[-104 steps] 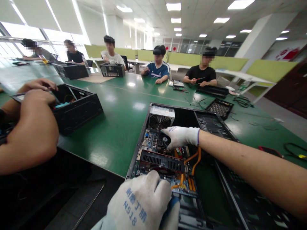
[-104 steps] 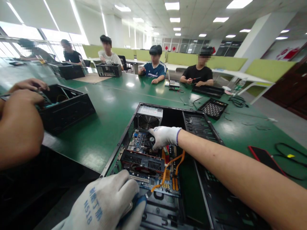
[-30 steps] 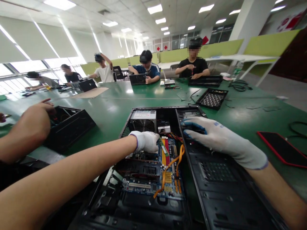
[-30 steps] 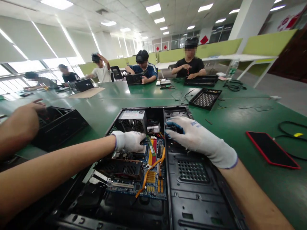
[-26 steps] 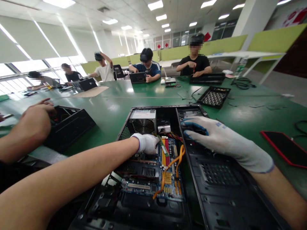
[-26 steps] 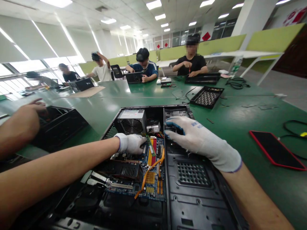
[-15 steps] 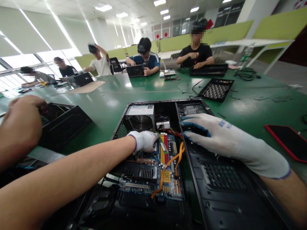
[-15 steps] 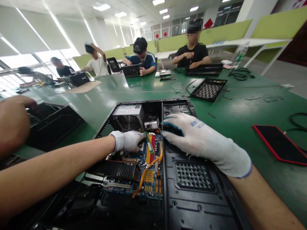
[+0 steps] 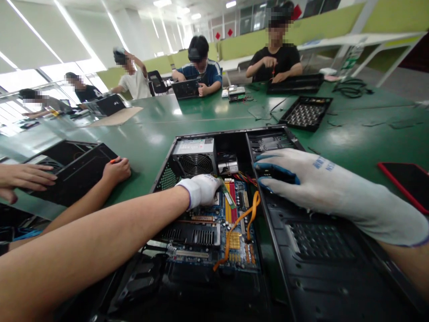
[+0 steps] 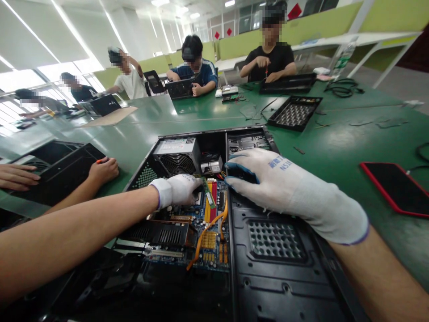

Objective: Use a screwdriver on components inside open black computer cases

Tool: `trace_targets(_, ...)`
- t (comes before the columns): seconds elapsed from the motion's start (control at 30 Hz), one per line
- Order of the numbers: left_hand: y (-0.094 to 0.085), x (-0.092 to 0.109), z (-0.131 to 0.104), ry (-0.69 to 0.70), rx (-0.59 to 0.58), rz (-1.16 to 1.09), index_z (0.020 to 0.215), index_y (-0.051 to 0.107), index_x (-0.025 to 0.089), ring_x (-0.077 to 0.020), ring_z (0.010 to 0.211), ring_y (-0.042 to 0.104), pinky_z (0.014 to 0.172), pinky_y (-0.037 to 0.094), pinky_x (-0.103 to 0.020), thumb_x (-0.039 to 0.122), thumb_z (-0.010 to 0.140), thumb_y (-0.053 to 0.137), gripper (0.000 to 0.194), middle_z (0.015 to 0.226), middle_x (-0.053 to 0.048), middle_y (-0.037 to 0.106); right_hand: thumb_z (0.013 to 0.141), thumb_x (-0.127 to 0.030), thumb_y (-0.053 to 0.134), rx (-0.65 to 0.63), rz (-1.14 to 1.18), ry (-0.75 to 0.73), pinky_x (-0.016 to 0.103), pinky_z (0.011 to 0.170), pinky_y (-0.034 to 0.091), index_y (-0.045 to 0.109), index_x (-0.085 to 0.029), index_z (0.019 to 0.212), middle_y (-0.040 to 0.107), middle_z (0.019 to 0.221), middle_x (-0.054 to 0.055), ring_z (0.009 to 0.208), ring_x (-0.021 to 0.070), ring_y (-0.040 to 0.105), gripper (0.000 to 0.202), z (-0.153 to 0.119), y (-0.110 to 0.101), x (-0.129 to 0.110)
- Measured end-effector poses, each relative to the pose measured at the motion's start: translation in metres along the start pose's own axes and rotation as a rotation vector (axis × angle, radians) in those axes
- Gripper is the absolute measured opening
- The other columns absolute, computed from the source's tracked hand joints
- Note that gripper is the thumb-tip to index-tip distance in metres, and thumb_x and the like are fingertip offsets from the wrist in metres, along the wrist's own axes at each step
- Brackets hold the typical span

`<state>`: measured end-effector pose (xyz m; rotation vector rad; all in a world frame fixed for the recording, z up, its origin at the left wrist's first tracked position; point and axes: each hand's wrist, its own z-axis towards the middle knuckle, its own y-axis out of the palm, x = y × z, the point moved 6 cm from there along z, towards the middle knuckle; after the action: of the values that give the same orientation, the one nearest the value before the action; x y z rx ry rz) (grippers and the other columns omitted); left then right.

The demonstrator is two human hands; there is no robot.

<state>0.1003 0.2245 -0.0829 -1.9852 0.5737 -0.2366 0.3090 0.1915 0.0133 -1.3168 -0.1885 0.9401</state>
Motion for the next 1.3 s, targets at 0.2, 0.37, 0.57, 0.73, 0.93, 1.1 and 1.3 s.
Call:
trace_targets(0.2,-0.0001,-0.0026,0.0008,-0.044,-0.054,0.062,0.117,0.073,0.017,-0.0322,0.108,0.074,0.092,0.060,-0.036,0.042,0.078,0.078,0.047,0.118,-0.015,0.077,0.096,-0.054,0.058,0.020,0.014,-0.035,0.049,0.105,0.053,0.074,-0.024,0.126,0.074,0.129,0.009,0.119,0.0333,0.068,0.045,0.0004,-0.0015,-0.0020)
trace_targets(0.37,0.0030,-0.0019,0.0034,-0.017,-0.068,0.073,0.117,0.074,0.019,-0.0309,0.106,0.075,0.088,0.061,-0.035,0.042,0.082,0.072,0.041,0.117,-0.012,0.078,0.096,-0.051,0.060,0.033,0.002,-0.071,0.047,0.101,0.055,0.075,-0.024,0.124,0.075,0.127,0.009,0.118,0.0333,0.069,0.041,0.0008,-0.0019,-0.0020)
trace_targets(0.57,0.0006,0.0006,0.0015,-0.011,-0.078,0.096,0.119,0.074,0.017,-0.0303,0.106,0.075,0.089,0.061,-0.034,0.036,0.083,0.071,0.040,0.117,-0.013,0.078,0.094,-0.051,0.063,0.041,0.006,-0.074,0.047,0.102,0.054,0.075,-0.025,0.126,0.075,0.130,0.007,0.120,0.0335,0.069,0.042,0.0001,-0.0014,0.0004)
trace_targets(0.73,-0.0007,0.0020,0.0008,-0.010,-0.085,0.104,0.119,0.073,0.018,-0.0292,0.107,0.075,0.089,0.060,-0.033,0.037,0.085,0.070,0.039,0.119,-0.012,0.077,0.093,-0.050,0.064,0.044,0.014,-0.061,0.047,0.105,0.053,0.073,-0.027,0.129,0.074,0.132,0.006,0.121,0.0334,0.068,0.043,-0.0006,-0.0002,0.0026)
trace_targets(0.93,0.0009,0.0000,0.0031,-0.016,-0.095,0.099,0.121,0.073,0.018,-0.0300,0.108,0.075,0.090,0.060,-0.033,0.039,0.080,0.076,0.046,0.119,-0.012,0.078,0.096,-0.053,0.060,0.036,-0.010,-0.079,0.047,0.104,0.053,0.073,-0.025,0.128,0.074,0.130,0.008,0.121,0.0327,0.068,0.044,-0.0008,-0.0003,-0.0001)
trace_targets(1.1,-0.0032,0.0023,-0.0009,-0.024,-0.100,0.107,0.125,0.071,0.016,-0.0310,0.114,0.073,0.094,0.059,-0.034,0.037,0.083,0.075,0.048,0.124,-0.014,0.076,0.096,-0.053,0.060,0.045,0.001,-0.062,0.047,0.102,0.054,0.074,-0.023,0.125,0.074,0.129,0.009,0.118,0.0325,0.069,0.043,-0.0006,-0.0011,-0.0010)
trace_targets(1.3,-0.0057,0.0039,-0.0030,-0.035,-0.099,0.118,0.126,0.071,0.018,-0.0298,0.117,0.072,0.097,0.058,-0.033,0.037,0.084,0.074,0.047,0.126,-0.013,0.076,0.098,-0.053,0.058,0.039,0.006,-0.068,0.045,0.100,0.055,0.074,-0.024,0.123,0.075,0.126,0.008,0.115,0.0312,0.070,0.041,-0.0009,-0.0023,-0.0033)
